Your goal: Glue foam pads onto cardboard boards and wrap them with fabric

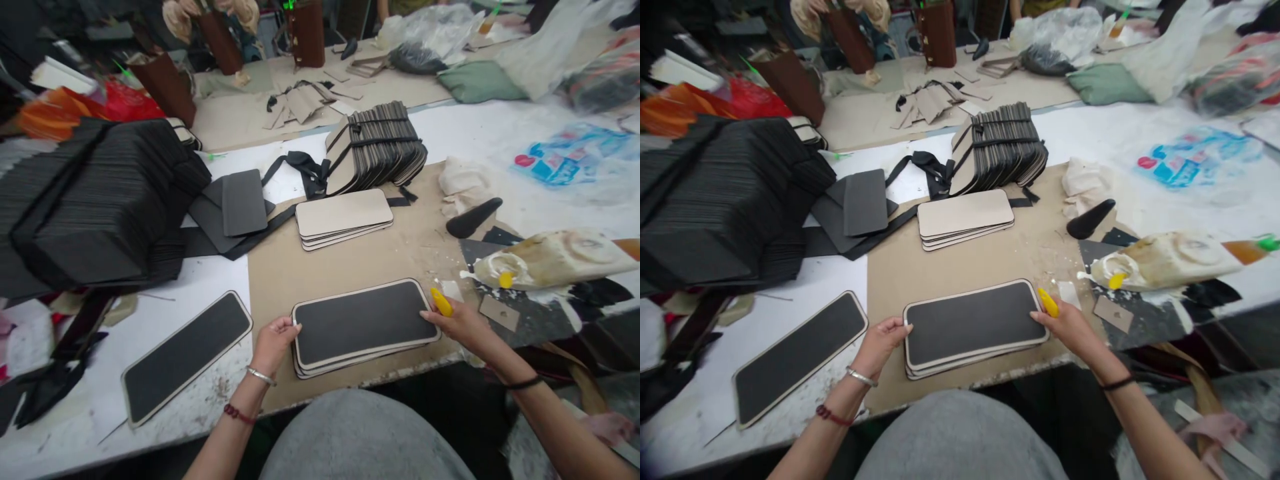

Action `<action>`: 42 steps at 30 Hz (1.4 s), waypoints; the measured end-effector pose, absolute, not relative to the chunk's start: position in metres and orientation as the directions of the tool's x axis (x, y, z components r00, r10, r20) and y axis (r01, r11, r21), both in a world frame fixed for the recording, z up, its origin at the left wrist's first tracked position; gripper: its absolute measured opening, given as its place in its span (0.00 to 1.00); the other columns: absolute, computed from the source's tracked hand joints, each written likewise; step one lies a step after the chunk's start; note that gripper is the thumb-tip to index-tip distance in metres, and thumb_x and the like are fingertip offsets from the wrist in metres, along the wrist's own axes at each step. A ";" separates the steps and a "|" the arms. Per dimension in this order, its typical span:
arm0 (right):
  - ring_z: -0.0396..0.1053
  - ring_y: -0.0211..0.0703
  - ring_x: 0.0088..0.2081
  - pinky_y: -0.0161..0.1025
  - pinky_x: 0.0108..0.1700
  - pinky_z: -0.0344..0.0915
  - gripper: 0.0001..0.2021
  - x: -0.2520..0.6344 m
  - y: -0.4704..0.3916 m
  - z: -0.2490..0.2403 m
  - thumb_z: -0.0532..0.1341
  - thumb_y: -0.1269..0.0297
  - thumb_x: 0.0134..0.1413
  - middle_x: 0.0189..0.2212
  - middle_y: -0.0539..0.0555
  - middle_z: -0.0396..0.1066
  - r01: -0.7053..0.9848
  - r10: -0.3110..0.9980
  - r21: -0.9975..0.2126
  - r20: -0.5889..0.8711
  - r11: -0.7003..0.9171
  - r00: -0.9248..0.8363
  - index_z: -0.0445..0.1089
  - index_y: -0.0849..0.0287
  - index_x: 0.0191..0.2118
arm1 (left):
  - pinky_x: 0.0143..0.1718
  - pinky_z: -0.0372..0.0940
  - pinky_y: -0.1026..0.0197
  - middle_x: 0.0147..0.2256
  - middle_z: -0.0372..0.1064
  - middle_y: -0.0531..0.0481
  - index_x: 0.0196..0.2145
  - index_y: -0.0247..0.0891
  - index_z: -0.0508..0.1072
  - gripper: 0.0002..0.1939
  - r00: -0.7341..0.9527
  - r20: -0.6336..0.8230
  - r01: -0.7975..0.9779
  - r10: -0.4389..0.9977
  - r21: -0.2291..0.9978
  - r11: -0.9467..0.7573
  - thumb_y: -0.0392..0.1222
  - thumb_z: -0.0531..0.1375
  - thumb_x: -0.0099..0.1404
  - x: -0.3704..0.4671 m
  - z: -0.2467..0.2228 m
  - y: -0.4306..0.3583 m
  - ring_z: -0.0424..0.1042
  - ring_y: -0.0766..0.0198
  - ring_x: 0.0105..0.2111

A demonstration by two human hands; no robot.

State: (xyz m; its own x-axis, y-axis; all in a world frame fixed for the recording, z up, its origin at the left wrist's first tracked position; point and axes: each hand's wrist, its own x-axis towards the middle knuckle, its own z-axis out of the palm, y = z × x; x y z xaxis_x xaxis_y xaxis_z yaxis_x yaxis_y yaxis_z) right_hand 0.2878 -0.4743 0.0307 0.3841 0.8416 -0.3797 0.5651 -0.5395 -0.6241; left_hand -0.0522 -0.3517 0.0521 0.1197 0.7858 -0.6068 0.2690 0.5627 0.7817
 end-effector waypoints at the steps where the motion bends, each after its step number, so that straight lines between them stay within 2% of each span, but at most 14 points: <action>1: 0.63 0.41 0.23 0.35 0.25 0.59 0.14 0.287 -0.474 0.029 0.57 0.50 0.41 0.19 0.48 0.65 0.571 0.840 -0.616 -0.379 -0.542 0.388 0.61 0.56 0.23 | 0.23 0.56 0.66 0.15 0.63 0.56 0.16 0.36 0.68 0.14 0.114 -0.600 0.269 0.792 0.786 0.557 0.47 0.66 0.36 -0.053 0.049 -0.353 0.60 0.70 0.19; 9: 0.67 0.43 0.25 0.36 0.28 0.60 0.10 0.285 -0.470 0.024 0.57 0.55 0.45 0.20 0.50 0.68 0.635 0.818 -0.522 -0.438 -0.570 0.374 0.62 0.56 0.24 | 0.25 0.58 0.65 0.16 0.65 0.56 0.18 0.37 0.69 0.12 0.054 -0.537 0.293 0.842 0.814 0.501 0.45 0.65 0.35 -0.057 0.032 -0.356 0.64 0.68 0.20; 14: 0.71 0.48 0.29 0.37 0.30 0.62 0.11 0.288 -0.470 0.021 0.57 0.55 0.48 0.24 0.54 0.72 0.791 0.833 -0.341 -0.429 -0.508 0.350 0.68 0.56 0.30 | 0.28 0.62 0.63 0.18 0.68 0.54 0.25 0.35 0.71 0.13 -0.036 -0.507 0.290 0.861 0.819 0.495 0.39 0.65 0.38 -0.059 0.030 -0.361 0.67 0.65 0.22; 17: 0.72 0.51 0.29 0.39 0.29 0.62 0.14 0.288 -0.474 0.025 0.54 0.54 0.53 0.22 0.56 0.72 0.868 0.855 -0.222 -0.395 -0.444 0.336 0.71 0.56 0.35 | 0.27 0.63 0.63 0.20 0.69 0.53 0.27 0.35 0.70 0.12 -0.089 -0.504 0.279 0.859 0.815 0.507 0.37 0.63 0.41 -0.059 0.032 -0.367 0.69 0.65 0.23; 19: 0.72 0.51 0.29 0.39 0.28 0.62 0.16 0.284 -0.476 0.031 0.52 0.54 0.56 0.24 0.57 0.72 0.895 0.874 -0.183 -0.361 -0.408 0.324 0.71 0.57 0.37 | 0.27 0.65 0.62 0.22 0.69 0.52 0.29 0.35 0.69 0.12 -0.115 -0.505 0.268 0.855 0.813 0.516 0.36 0.62 0.43 -0.060 0.033 -0.372 0.70 0.64 0.24; 23: 0.71 0.46 0.31 0.37 0.29 0.62 0.14 0.249 -0.468 0.047 0.51 0.58 0.58 0.34 0.57 0.73 0.940 0.937 -0.224 -0.294 -0.258 0.187 0.71 0.57 0.40 | 0.31 0.67 0.61 0.24 0.69 0.51 0.29 0.36 0.67 0.09 -0.142 -0.475 0.293 0.868 0.818 0.495 0.38 0.61 0.48 -0.065 0.034 -0.383 0.72 0.63 0.27; 27: 0.71 0.42 0.34 0.34 0.30 0.63 0.12 0.193 -0.450 0.055 0.54 0.65 0.56 0.37 0.54 0.70 0.966 0.955 -0.247 -0.298 -0.077 0.000 0.69 0.54 0.45 | 0.31 0.65 0.61 0.20 0.66 0.54 0.23 0.38 0.67 0.07 -0.123 -0.427 0.393 0.896 0.808 0.439 0.43 0.60 0.51 -0.076 0.035 -0.393 0.68 0.64 0.25; 29: 0.70 0.42 0.37 0.34 0.32 0.64 0.16 0.170 -0.443 0.054 0.54 0.69 0.55 0.38 0.54 0.69 0.977 0.950 -0.212 -0.308 -0.013 -0.054 0.66 0.55 0.50 | 0.32 0.64 0.61 0.20 0.66 0.54 0.21 0.39 0.68 0.08 -0.067 -0.368 0.482 0.927 0.802 0.353 0.45 0.59 0.53 -0.082 0.036 -0.396 0.67 0.64 0.25; 31: 0.69 0.42 0.40 0.33 0.34 0.65 0.20 0.154 -0.439 0.051 0.54 0.72 0.54 0.40 0.55 0.67 0.984 0.945 -0.178 -0.318 0.021 -0.077 0.62 0.56 0.54 | 0.35 0.63 0.60 0.24 0.69 0.51 0.24 0.39 0.71 0.10 0.046 -0.244 0.579 0.969 0.797 0.173 0.45 0.56 0.58 -0.087 0.034 -0.397 0.68 0.63 0.29; 34: 0.68 0.42 0.40 0.34 0.35 0.66 0.24 0.143 -0.439 0.045 0.54 0.73 0.53 0.42 0.56 0.66 0.990 0.934 -0.141 -0.351 0.018 -0.067 0.57 0.56 0.57 | 0.42 0.63 0.57 0.34 0.70 0.46 0.36 0.39 0.73 0.13 0.249 -0.025 0.629 0.968 0.764 -0.142 0.42 0.49 0.63 -0.094 0.026 -0.395 0.68 0.60 0.37; 36: 0.67 0.43 0.39 0.34 0.34 0.67 0.25 0.141 -0.440 0.042 0.55 0.73 0.53 0.42 0.56 0.65 0.994 0.930 -0.111 -0.363 0.013 -0.052 0.56 0.56 0.58 | 0.44 0.62 0.55 0.38 0.69 0.44 0.44 0.39 0.71 0.16 0.343 0.066 0.638 0.937 0.716 -0.283 0.39 0.46 0.65 -0.097 0.019 -0.391 0.66 0.60 0.40; 39: 0.67 0.43 0.39 0.34 0.34 0.67 0.26 0.140 -0.441 0.039 0.54 0.74 0.53 0.42 0.56 0.64 0.996 0.932 -0.086 -0.358 0.021 -0.051 0.55 0.56 0.59 | 0.45 0.61 0.53 0.42 0.67 0.42 0.51 0.38 0.66 0.19 0.459 0.082 0.672 0.884 0.618 -0.407 0.37 0.47 0.64 -0.100 0.008 -0.384 0.62 0.58 0.42; 42: 0.68 0.42 0.39 0.33 0.32 0.68 0.25 0.139 -0.440 0.039 0.52 0.73 0.55 0.42 0.56 0.64 0.997 0.927 -0.073 -0.373 0.017 -0.043 0.54 0.56 0.59 | 0.46 0.60 0.51 0.44 0.65 0.41 0.53 0.37 0.65 0.20 0.527 0.017 0.702 0.850 0.554 -0.446 0.39 0.48 0.64 -0.101 0.000 -0.379 0.61 0.55 0.43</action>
State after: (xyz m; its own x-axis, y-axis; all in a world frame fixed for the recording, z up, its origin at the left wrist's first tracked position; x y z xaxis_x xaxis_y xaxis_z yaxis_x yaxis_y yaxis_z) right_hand 0.1387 -0.4400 0.0390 -0.0432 0.9267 -0.3732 0.9972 0.0170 -0.0730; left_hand -0.1011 -0.3790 0.0004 0.5269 0.8498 0.0167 0.7025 -0.4465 0.5542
